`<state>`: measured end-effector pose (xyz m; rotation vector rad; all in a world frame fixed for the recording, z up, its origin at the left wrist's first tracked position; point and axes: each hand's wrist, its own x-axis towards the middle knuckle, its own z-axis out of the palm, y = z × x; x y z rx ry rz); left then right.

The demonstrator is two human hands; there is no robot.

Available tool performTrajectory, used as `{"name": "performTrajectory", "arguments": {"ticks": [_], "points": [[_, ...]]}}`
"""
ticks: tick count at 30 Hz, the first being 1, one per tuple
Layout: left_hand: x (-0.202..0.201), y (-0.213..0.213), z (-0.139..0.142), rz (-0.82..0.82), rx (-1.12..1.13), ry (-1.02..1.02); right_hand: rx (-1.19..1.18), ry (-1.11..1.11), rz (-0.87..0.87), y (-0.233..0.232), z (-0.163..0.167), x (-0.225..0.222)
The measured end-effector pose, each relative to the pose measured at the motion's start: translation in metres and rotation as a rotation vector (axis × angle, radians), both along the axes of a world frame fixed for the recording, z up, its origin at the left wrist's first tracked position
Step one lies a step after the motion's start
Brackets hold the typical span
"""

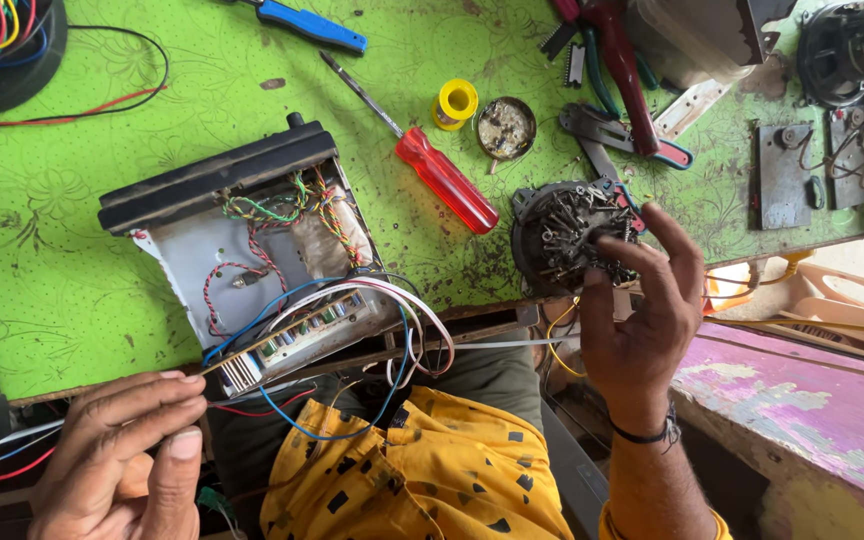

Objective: The person works on an open electronic device, manipulating internal wires and components. They use a screwdriver to tighten connections and adjust parts within the device's casing. The person also handles a separate motor-like component and various small parts on the workbench.

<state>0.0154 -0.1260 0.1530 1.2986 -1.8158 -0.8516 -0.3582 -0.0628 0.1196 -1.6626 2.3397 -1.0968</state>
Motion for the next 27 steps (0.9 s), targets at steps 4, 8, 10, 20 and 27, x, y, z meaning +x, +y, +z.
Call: {"name": "performTrajectory", "arguments": {"ticks": [4,8,10,20,27], "points": [[0.000,-0.001,-0.001,-0.013,-0.023,-0.045,-0.037,0.088,0.022,-0.005,-0.002,0.008],[-0.002,-0.001,-0.004,0.001,-0.026,-0.005,-0.037,0.148,-0.012,-0.011,-0.007,0.019],[0.000,0.000,-0.005,0.008,-0.023,0.001,0.002,0.211,-0.042,-0.013,-0.008,0.025],[0.016,0.006,-0.008,0.024,0.010,-0.009,0.104,0.235,-0.047,-0.024,-0.002,0.037],[0.026,0.013,-0.009,0.043,0.034,-0.028,-0.122,-0.152,-0.047,-0.015,-0.014,0.021]]}}
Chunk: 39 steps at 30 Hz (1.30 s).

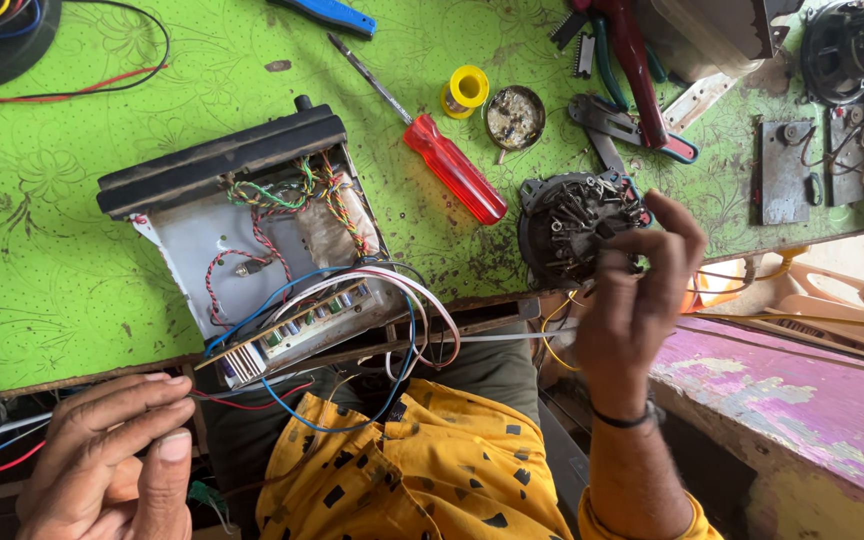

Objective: The person works on an open electronic device, manipulating internal wires and components. They use a screwdriver to tighten connections and adjust parts within the device's casing. The person also handles a separate motor-like component and various small parts on the workbench.

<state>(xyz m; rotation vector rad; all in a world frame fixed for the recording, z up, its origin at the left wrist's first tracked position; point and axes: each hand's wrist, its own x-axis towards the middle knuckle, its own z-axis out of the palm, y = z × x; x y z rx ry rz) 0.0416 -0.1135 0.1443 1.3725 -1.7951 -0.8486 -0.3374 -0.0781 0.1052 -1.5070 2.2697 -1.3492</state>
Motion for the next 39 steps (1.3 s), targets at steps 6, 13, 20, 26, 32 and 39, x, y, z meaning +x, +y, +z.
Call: {"name": "performTrajectory", "arguments": {"ticks": [6,13,20,26,32,39], "points": [[-0.004,-0.001,-0.002,-0.016,-0.032,0.002,-0.031,-0.104,0.057,-0.004,-0.001,-0.025],[-0.007,0.005,-0.006,0.007,-0.042,0.056,-0.256,-0.223,0.088,-0.015,-0.002,-0.036],[-0.081,0.020,0.015,-0.321,-0.053,0.107,-0.367,-0.812,0.105,0.027,0.061,-0.003],[-0.169,0.038,-0.010,-0.538,0.995,0.808,-0.145,-0.227,0.475,0.080,0.043,0.037],[-0.178,0.049,-0.046,-0.532,1.227,1.013,-0.223,-0.273,0.470,0.087,0.027,0.031],[-0.176,0.059,-0.062,-0.358,1.179,0.986,-0.082,-0.192,0.414,0.081,0.031,0.011]]}}
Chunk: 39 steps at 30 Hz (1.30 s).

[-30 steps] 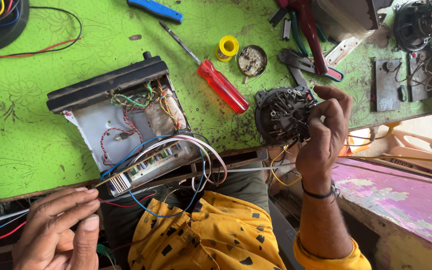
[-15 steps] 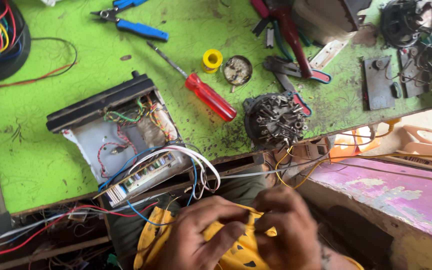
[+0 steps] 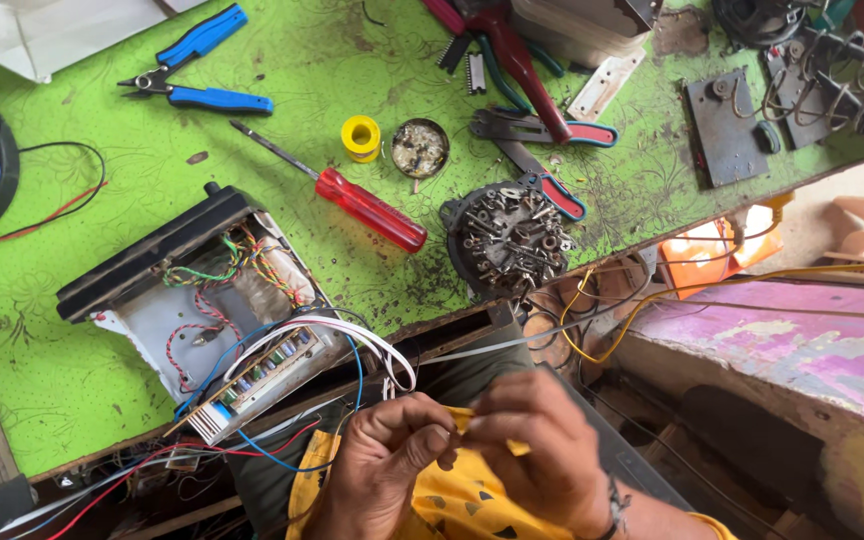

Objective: The person works on an open electronic device, manipulating internal wires and components. They use a screwdriver to tighten connections and adjust parts within the device's casing. The person also handles a separate motor-like component and various small parts on the workbench.

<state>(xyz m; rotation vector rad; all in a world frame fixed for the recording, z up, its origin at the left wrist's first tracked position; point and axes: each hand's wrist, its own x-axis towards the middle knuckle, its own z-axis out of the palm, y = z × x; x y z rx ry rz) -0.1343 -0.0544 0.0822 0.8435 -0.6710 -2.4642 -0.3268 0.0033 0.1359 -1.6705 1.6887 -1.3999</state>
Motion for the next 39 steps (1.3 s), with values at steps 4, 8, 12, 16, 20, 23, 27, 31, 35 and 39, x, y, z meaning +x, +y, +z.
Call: {"name": "performTrajectory", "arguments": {"ticks": [4,8,12,16,20,23,27,31,35,39], "points": [[0.003,0.004,0.003,-0.008,0.001,0.009,-0.005,0.138,-0.255,-0.018,0.001,-0.036],[0.001,0.007,0.005,-0.004,0.000,-0.086,0.044,0.141,-0.365,-0.031,-0.005,-0.075],[0.006,0.002,0.004,0.032,0.027,-0.141,0.100,0.013,-0.424,-0.030,-0.017,-0.087],[0.004,0.000,0.003,0.058,0.041,-0.169,0.111,0.062,-0.392,-0.028,-0.030,-0.079],[0.004,0.000,0.008,0.025,-0.051,-0.147,0.077,0.230,-0.383,-0.027,-0.033,-0.076],[0.004,0.000,0.010,0.029,-0.080,-0.152,0.150,0.082,-0.419,-0.028,-0.033,-0.076],[0.005,0.000,0.008,0.054,-0.083,-0.151,0.099,0.126,-0.419,-0.032,-0.033,-0.073],[0.010,0.003,0.007,0.071,-0.044,-0.160,0.093,0.195,-0.447,-0.036,-0.023,-0.066],[0.013,0.003,0.007,0.113,-0.047,-0.144,0.128,0.338,-0.418,-0.040,-0.010,-0.064],[0.013,0.004,0.009,0.124,-0.100,-0.135,0.135,0.530,-0.362,-0.039,-0.012,-0.069]]}}
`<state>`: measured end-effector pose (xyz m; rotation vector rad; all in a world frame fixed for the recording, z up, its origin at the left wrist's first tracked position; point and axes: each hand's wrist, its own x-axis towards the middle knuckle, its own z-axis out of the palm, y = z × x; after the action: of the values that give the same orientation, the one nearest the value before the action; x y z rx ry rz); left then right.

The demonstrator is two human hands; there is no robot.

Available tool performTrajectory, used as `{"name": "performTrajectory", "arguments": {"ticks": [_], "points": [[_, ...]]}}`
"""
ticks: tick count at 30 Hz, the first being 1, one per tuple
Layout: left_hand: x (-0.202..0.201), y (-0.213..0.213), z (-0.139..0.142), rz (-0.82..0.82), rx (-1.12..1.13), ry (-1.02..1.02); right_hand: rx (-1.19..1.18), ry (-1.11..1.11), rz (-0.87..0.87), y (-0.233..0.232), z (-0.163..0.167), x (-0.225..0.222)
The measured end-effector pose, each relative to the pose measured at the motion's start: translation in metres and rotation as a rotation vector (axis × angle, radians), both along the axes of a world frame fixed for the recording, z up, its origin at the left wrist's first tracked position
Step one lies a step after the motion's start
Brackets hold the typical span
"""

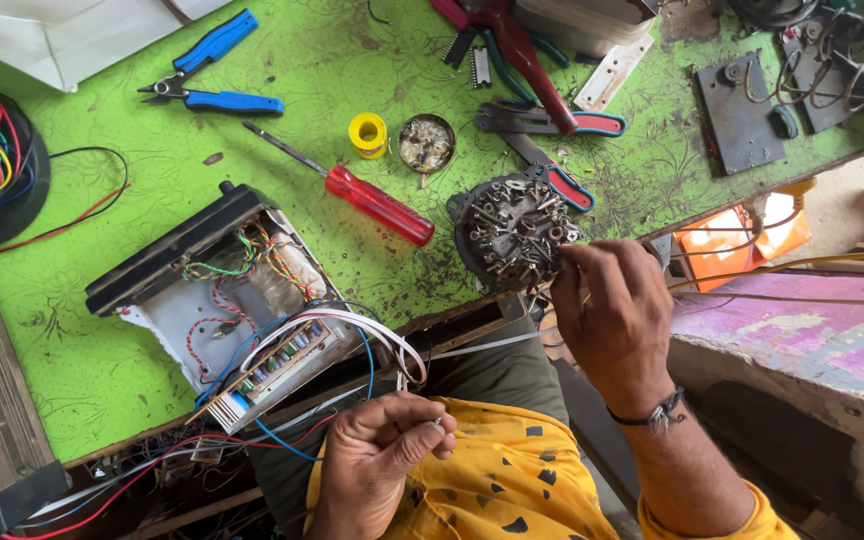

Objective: The person works on an open electronic device, manipulating internal wires and components. They use a screwdriver to tighten connections and adjust parts within the device's casing. The person also handles a separate motor-like component and various small parts on the workbench.

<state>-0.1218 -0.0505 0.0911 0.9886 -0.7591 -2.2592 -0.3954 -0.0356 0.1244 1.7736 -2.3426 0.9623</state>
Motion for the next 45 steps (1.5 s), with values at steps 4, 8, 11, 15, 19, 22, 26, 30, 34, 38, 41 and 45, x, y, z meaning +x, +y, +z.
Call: {"name": "performTrajectory", "arguments": {"ticks": [4,8,11,15,19,22,26,30,34,38,41,45], "points": [[0.001,-0.001,0.004,0.008,0.063,0.006,-0.075,-0.417,0.006,0.005,-0.018,-0.009],[-0.003,-0.002,0.004,0.034,0.077,0.049,-0.287,-0.878,0.028,0.009,-0.031,-0.014],[-0.006,-0.003,0.004,0.041,0.093,0.075,-0.316,-1.019,-0.114,0.019,-0.023,-0.004],[-0.004,-0.004,0.006,0.060,0.094,0.113,-0.283,-1.149,0.060,0.039,0.001,0.027],[-0.001,-0.006,0.005,0.042,0.077,0.094,-0.141,-1.483,0.170,0.048,0.006,0.069],[0.000,-0.006,0.002,0.028,0.052,0.032,-0.098,-1.384,0.134,0.051,0.000,0.095],[0.002,-0.003,0.002,0.006,0.007,0.023,-0.043,-0.983,0.223,0.052,-0.004,0.103],[0.005,-0.005,0.006,-0.049,-0.135,-0.079,-0.015,-1.013,0.262,0.048,-0.003,0.102],[0.004,-0.005,0.011,-0.035,-0.349,-0.185,-0.024,-1.161,0.268,0.046,-0.003,0.104],[0.001,-0.002,0.010,-0.008,-0.304,-0.160,0.009,-1.142,0.296,0.051,-0.003,0.105],[0.001,-0.002,0.008,-0.026,-0.254,-0.124,0.041,-1.319,0.282,0.053,-0.004,0.102],[0.001,-0.002,0.009,-0.049,-0.242,-0.119,0.110,-1.530,0.292,0.053,-0.005,0.097]]}}
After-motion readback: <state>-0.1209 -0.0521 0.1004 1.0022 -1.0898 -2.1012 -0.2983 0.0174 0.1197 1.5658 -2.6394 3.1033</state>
